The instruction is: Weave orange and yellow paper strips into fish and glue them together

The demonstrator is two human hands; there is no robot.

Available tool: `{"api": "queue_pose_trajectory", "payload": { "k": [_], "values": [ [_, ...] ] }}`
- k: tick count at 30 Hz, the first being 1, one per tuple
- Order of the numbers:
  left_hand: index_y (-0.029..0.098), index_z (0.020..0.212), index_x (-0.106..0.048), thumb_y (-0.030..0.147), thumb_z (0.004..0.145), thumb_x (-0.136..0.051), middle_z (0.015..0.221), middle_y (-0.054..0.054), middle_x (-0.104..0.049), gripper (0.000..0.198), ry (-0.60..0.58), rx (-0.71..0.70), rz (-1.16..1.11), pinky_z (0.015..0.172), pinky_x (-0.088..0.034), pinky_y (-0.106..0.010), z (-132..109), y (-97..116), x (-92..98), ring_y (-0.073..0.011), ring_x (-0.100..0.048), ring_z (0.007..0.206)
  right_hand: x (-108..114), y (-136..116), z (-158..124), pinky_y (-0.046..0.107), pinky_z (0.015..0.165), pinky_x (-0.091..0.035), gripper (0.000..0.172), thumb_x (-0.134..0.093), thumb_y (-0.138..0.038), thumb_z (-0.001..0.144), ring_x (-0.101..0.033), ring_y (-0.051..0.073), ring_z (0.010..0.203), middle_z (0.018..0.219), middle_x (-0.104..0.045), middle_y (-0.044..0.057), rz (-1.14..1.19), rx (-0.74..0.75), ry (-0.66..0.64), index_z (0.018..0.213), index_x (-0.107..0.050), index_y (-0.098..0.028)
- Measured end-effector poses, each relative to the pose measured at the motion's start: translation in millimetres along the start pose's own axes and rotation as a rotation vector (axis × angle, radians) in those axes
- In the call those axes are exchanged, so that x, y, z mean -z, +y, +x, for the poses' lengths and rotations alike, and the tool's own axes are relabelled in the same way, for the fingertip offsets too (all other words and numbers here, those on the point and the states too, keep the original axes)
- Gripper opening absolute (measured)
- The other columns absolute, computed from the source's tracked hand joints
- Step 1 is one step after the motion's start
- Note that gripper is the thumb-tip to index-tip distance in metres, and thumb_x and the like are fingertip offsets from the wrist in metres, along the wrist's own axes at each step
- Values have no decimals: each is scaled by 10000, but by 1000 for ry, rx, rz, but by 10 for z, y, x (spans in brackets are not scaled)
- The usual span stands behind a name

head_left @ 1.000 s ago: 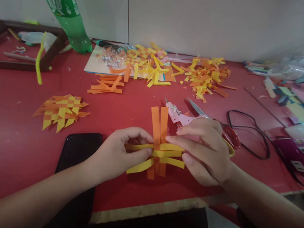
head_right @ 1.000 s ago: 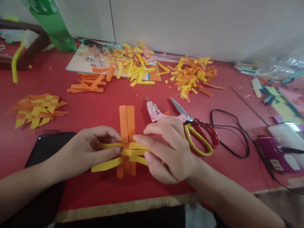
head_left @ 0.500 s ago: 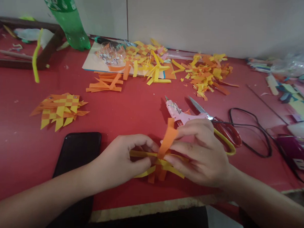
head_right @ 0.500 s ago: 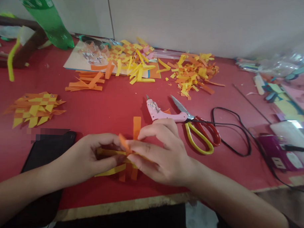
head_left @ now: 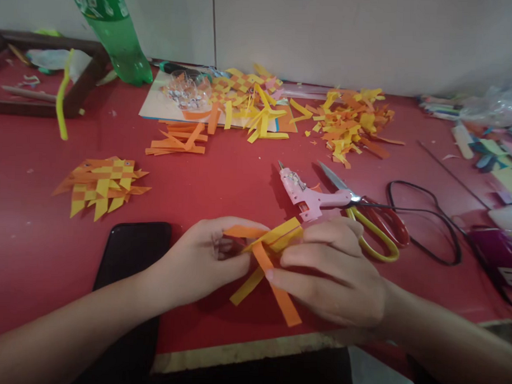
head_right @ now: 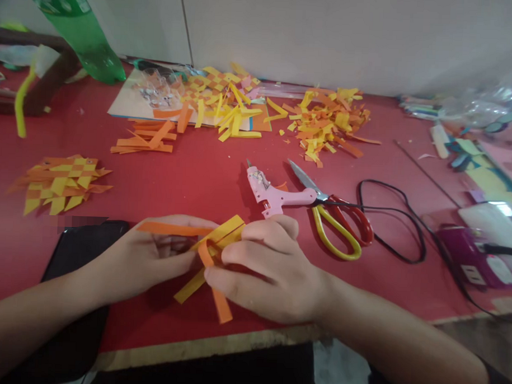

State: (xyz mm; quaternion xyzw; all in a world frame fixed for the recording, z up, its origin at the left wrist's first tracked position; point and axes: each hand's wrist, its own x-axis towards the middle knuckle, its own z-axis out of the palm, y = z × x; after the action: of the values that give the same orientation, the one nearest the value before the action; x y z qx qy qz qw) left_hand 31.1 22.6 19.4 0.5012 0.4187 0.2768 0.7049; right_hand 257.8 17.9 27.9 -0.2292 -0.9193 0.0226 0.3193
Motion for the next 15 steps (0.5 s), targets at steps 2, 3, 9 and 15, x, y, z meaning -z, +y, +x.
{"api": "queue_pose_trajectory", "payload": {
  "k": [2, 3, 9, 15],
  "values": [
    [170, 1068, -728, 169, 801, -685, 1033, -41, -762, 271, -40, 14, -1, 837, -584, -243, -8, 45, 6, -172, -731, 952, -3, 0, 13, 375, 720, -341, 240, -497, -116, 955, -517, 184, 852, 806, -681, -13, 0, 23, 5, 870, -690, -230],
    [174, 1047, -736, 173, 799, -693, 1033, -32, -757, 251, -46, 16, -9, 821, -581, -227, -10, 61, 8, -163, -731, 937, -1, -3, 18, 375, 716, -342, 231, -504, -106, 940, -522, 183, 842, 799, -683, -15, 2, 20, -5, 842, -674, -227],
    [164, 843, -724, 156, 829, -662, 834, 13, -713, 64, -43, -7, -4, 758, -552, -177, 2, 84, 9, -120, -708, 842, 50, -41, 30, 408, 718, -407, 227, -561, -96, 783, -557, 218, 856, 911, -745, 22, 73, -68, -27, 943, -706, -166],
    [170, 890, -734, 162, 820, -642, 931, -10, -751, 116, 12, -17, 42, 815, -549, -212, 1, 68, -8, -144, -693, 904, 43, -38, 64, 396, 726, -459, 139, -706, -143, 791, -585, 210, 826, 836, -761, 5, 12, -123, 17, 919, -705, -198]
  ]
}}
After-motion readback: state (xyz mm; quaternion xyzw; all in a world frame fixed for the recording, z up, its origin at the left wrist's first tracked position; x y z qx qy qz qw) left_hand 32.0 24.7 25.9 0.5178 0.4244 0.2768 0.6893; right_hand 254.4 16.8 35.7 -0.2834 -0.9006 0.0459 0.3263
